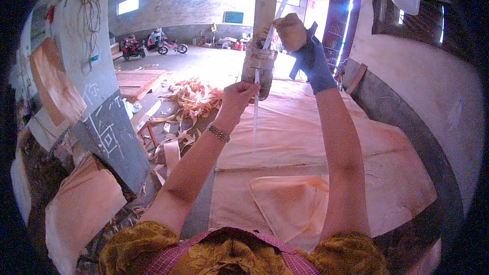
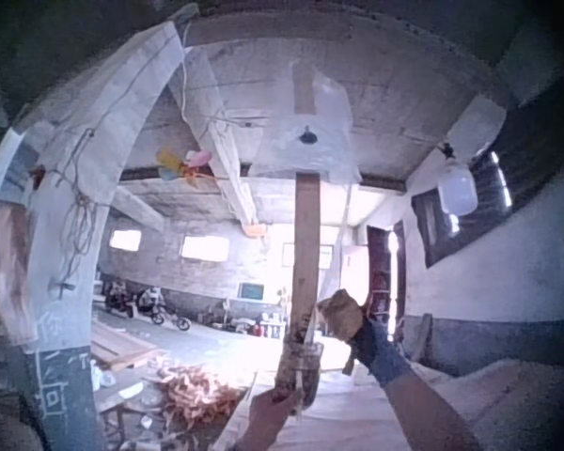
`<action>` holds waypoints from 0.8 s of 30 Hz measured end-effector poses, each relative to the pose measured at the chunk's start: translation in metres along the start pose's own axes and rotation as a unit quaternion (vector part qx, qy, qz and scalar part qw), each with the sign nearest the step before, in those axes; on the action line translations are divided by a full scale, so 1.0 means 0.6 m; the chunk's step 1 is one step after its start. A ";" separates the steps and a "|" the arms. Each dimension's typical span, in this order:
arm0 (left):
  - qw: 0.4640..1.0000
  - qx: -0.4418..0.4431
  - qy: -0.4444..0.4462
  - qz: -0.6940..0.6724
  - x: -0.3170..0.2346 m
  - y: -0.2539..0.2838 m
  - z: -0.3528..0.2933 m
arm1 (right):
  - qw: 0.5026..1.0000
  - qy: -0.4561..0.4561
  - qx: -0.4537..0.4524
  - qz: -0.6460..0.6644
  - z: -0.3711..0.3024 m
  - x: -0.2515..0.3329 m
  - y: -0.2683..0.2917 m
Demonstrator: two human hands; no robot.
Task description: The person cuts and trims thin wood veneer sheets on a large table using a utility knife and a measuring tape.
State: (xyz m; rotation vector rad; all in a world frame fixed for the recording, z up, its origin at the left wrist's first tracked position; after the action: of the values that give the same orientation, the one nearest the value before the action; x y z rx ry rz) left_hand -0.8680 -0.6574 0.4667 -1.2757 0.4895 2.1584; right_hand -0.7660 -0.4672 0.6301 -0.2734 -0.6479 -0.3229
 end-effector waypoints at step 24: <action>0.993 -0.011 -0.020 0.117 0.024 0.034 0.015 | 0.807 0.224 0.080 -0.541 -0.024 0.038 -0.143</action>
State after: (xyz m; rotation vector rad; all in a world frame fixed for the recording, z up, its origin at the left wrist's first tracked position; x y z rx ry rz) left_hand -0.8926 -0.6636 0.4591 -1.2357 0.6263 2.3845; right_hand -0.7732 -0.5554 0.6460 0.3782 -0.2884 -1.3856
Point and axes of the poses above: each hand's wrist, its own z-axis towards the middle knuckle, its own y-axis out of the back of the hand, x = y × z, the point moved 2 cm from there along z, towards the middle knuckle, and after that the axes turned 11 degrees about z, right-handed, at the moved point
